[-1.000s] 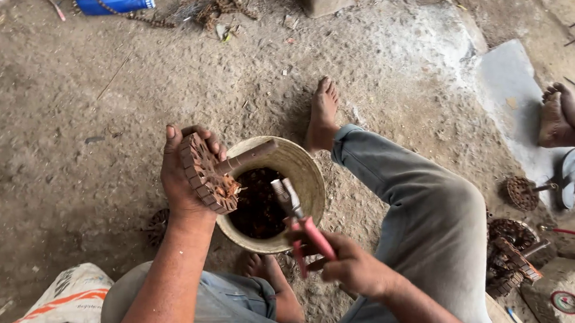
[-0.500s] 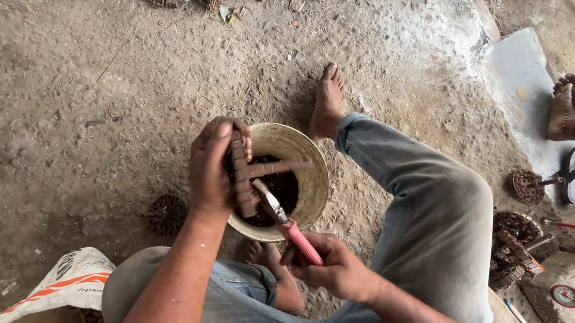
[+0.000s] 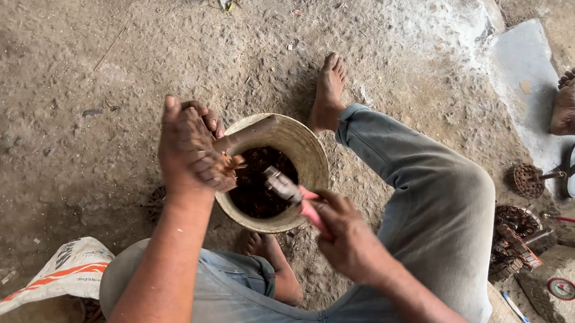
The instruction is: The person sits on the ground and uses pliers to remove small metal pieces from a circular metal component with multiple holes. The removed pieces are dropped into a bucket below. The person rotates the component to access different sections.
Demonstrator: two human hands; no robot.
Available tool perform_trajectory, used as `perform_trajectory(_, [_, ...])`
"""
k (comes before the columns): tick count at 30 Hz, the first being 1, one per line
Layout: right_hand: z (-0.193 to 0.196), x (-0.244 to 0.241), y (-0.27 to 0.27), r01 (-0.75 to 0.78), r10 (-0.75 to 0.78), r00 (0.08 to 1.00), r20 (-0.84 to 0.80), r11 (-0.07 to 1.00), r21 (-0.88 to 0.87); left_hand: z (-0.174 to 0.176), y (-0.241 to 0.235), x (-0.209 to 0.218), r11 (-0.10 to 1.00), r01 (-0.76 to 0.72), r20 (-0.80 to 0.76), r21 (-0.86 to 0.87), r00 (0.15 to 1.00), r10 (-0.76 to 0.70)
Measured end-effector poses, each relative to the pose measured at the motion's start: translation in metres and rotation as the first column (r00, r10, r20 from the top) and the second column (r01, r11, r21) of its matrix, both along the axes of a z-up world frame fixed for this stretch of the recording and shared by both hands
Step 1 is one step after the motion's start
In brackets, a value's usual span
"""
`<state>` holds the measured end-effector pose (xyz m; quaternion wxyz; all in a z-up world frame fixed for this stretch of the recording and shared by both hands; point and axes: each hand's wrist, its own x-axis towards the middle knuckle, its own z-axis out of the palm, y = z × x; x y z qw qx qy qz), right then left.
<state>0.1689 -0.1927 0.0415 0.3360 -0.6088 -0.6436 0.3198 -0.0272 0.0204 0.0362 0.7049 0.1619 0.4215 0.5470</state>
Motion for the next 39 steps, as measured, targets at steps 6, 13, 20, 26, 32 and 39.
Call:
perform_trajectory(6, [-0.022,-0.002,0.003,0.328,-0.497,0.721,-0.483,0.858,-0.394,0.001,0.002,-0.006,0.933,0.213,0.486,0.29,0.807,-0.335])
perform_trajectory(13, [-0.012,-0.024,0.001,0.008,-0.009,1.0,0.015,0.999,0.053,0.002,-0.016,0.005,0.933,0.253,0.359,0.257,0.871,-0.335])
perform_trajectory(20, [-0.017,-0.036,-0.001,0.264,-0.276,0.879,-0.388,0.961,-0.085,-0.005,-0.015,0.011,0.943,0.219,0.441,0.251,0.841,-0.313])
perform_trajectory(26, [-0.009,-0.024,0.003,0.013,-0.029,0.995,-0.099,0.987,-0.162,-0.01,-0.015,0.008,0.968,0.095,0.211,0.234,0.966,-0.146])
perform_trajectory(32, [-0.006,-0.025,0.004,-0.06,0.0,0.919,-0.394,0.988,-0.139,-0.011,-0.016,0.008,0.938,0.068,-0.041,0.341,0.998,-0.058])
perform_trajectory(39, [-0.009,-0.03,0.004,-0.093,0.027,0.926,-0.376,0.983,-0.157,-0.023,-0.022,0.013,0.911,0.042,-0.263,0.411,0.962,0.074])
